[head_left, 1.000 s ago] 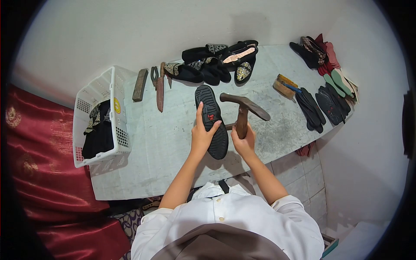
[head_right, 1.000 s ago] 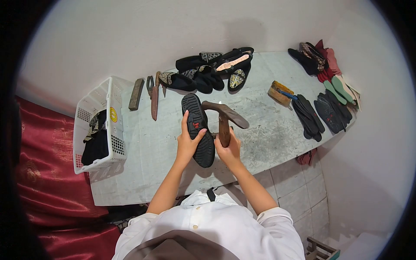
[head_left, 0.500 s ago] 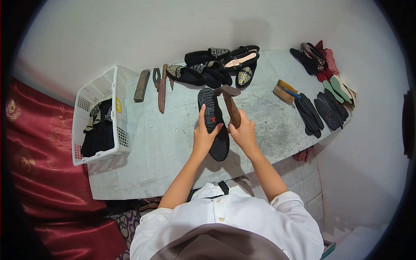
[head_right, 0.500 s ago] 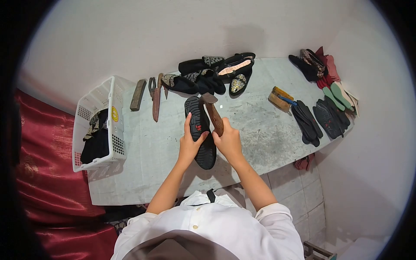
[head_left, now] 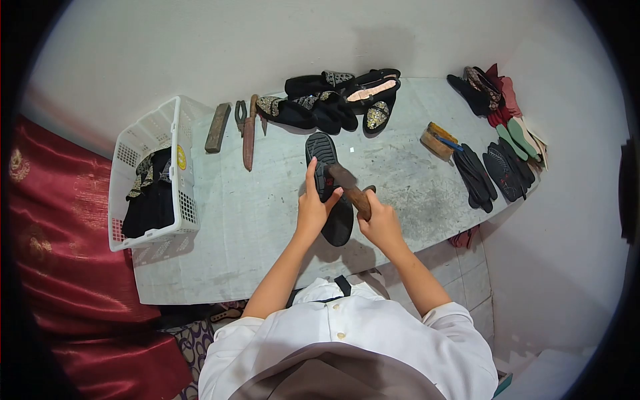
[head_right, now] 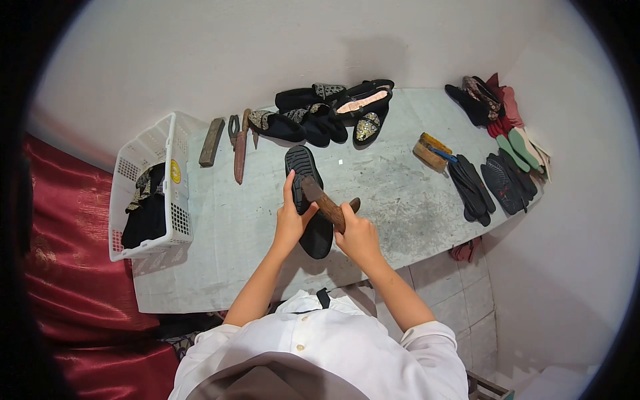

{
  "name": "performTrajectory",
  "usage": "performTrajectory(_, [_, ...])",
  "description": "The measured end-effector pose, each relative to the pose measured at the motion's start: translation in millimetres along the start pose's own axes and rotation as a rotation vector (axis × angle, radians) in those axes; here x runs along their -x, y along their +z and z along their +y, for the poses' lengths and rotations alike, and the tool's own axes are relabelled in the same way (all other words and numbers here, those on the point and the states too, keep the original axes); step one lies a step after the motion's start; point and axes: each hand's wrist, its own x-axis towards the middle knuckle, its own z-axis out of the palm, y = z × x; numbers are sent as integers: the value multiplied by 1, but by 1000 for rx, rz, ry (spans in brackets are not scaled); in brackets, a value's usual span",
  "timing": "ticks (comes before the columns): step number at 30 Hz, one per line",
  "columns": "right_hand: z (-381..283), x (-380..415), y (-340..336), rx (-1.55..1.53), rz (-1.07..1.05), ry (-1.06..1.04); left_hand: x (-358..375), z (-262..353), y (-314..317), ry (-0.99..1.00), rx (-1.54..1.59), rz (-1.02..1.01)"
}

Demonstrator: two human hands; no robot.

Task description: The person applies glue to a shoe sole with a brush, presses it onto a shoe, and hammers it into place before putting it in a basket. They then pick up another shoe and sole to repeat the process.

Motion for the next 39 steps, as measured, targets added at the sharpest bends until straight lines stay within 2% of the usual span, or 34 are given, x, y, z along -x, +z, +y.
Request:
performTrajectory(1, [2,1,0,43,-56,33,1,0,0,-11,11,-10])
performTrajectory(4, [-1,2,-2,-77,18,-41,-1,2,-1,-21,-11,-9])
performTrajectory(7, [0,10,5,-58,21,10,-2,1,-3,-42,-19,-26])
performTrajectory(10, [0,6,1,-31,-96,41,0,-2,-1,-18,7,-22])
performTrajectory(13, [-5,11,0,-119,-35,4,0,0,-2,-9,1,-1])
performTrajectory(16, [-2,14,7,28,-71,33,0,3,-4,-63,19,-33])
performTrajectory(17, [-2,15,5,-31,-68,30,0,3,-5,-88,29,-52])
performTrajectory(19, [-7,14,1,-155,-59,17,0,1,-2,-21,26,-11])
performTrajectory(22, [-9,15,1,-159,21,-33,-1,-4,2,35,-4,32])
performTrajectory(26, [1,13,11,92,-86,46,0,0,-3,-42,0,-30])
performTrajectory(29, [-4,9,8,99,-117,74,1,-6,-1,21,-6,-14])
performTrajectory(32, [-7,7,7,83,-111,95,2,-21,5,139,-36,86])
performTrajectory(35, [-6,8,7,81,-97,96,13,-33,2,-113,298,60])
performTrajectory(36, [-6,8,7,76,-101,103,15,-29,0,-81,239,132])
performTrajectory(39, [-6,6,6,57,-104,112,19,-12,-21,-435,167,-187])
